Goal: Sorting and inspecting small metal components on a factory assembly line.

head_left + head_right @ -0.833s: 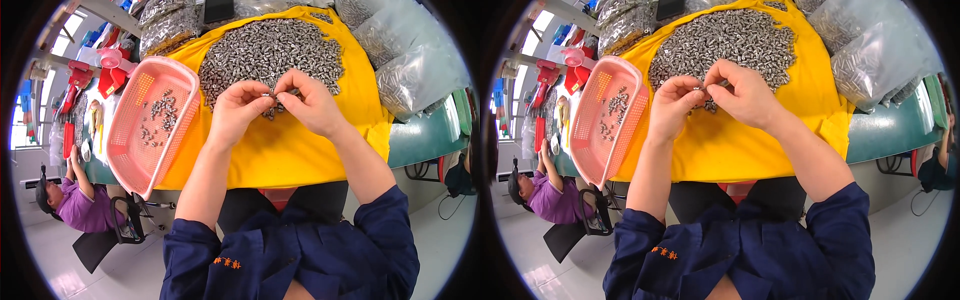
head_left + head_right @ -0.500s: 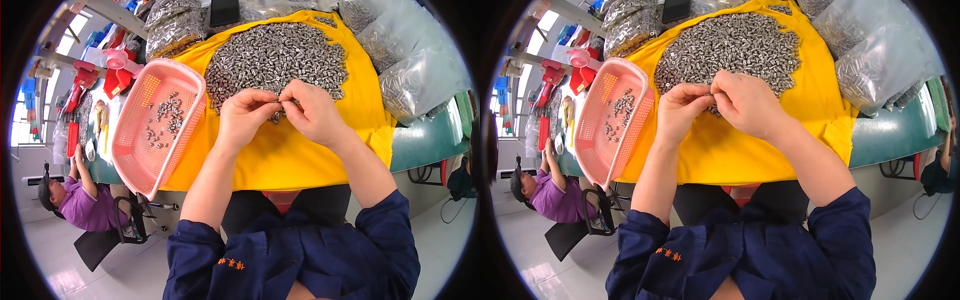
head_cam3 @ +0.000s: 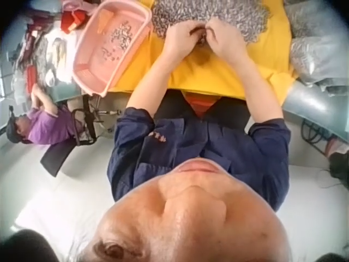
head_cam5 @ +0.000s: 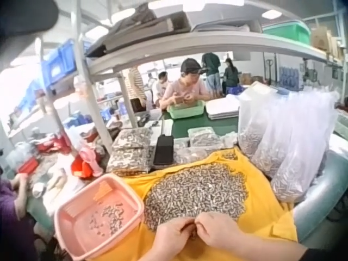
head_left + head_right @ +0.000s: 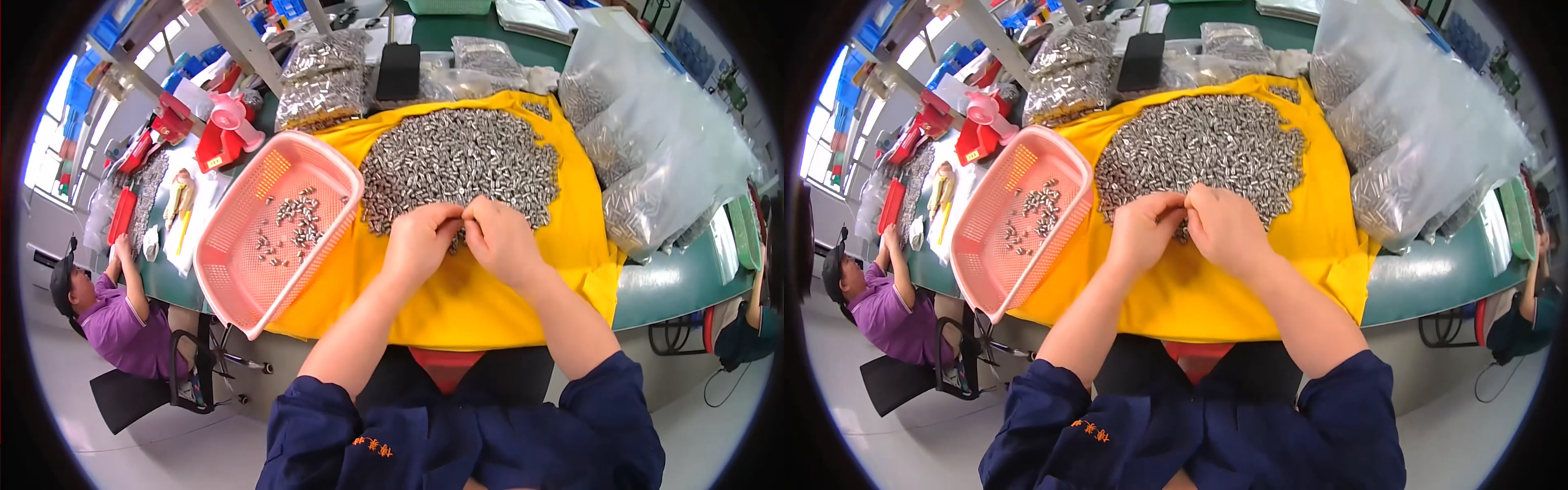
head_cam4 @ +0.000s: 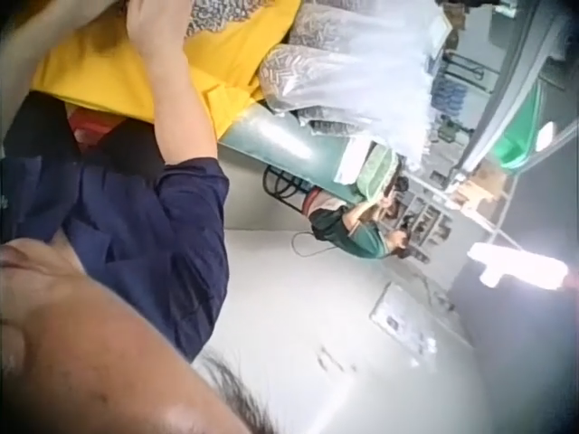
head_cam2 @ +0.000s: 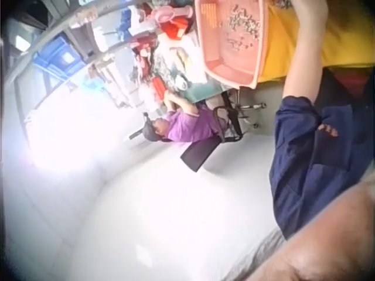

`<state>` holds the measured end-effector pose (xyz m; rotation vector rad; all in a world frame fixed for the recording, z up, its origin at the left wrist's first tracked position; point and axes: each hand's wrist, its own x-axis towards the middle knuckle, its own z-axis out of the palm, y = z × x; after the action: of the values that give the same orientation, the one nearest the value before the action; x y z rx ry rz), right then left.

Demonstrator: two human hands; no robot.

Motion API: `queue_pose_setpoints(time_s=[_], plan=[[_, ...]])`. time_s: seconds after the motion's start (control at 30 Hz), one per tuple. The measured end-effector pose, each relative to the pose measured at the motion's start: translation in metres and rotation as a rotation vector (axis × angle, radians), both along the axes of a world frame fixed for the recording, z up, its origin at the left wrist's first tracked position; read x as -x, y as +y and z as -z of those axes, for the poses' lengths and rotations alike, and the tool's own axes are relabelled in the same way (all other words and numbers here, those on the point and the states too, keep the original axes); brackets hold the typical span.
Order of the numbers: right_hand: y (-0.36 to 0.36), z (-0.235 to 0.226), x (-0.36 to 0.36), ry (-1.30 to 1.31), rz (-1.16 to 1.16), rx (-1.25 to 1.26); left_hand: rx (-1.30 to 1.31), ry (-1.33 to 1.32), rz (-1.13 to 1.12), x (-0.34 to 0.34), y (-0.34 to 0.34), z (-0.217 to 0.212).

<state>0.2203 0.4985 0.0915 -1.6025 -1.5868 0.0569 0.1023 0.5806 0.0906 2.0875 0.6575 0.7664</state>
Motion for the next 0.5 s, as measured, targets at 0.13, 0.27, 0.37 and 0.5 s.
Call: queue_pose_setpoints(time_s=[0.13,0.27,0.37,0.5], plan=[[-0.007,-0.005,-0.002,0.257,0.074,0.091,0.008,0.004,-0.047,0.006,0.004,0.004],[-0.007,-0.007,-0.004,0.417,0.037,0.084,0.163,-0.182,-0.035,0.01,0.011,0.01],[-0.007,-0.007,-0.007,0.377,-0.018,0.04,0.711,-0.288,0.103,0.008,0.012,0.007],[-0.002,-0.009,-0.007,0.551,-0.069,0.026,0.981,-0.392,0.195,0.01,0.018,0.009]])
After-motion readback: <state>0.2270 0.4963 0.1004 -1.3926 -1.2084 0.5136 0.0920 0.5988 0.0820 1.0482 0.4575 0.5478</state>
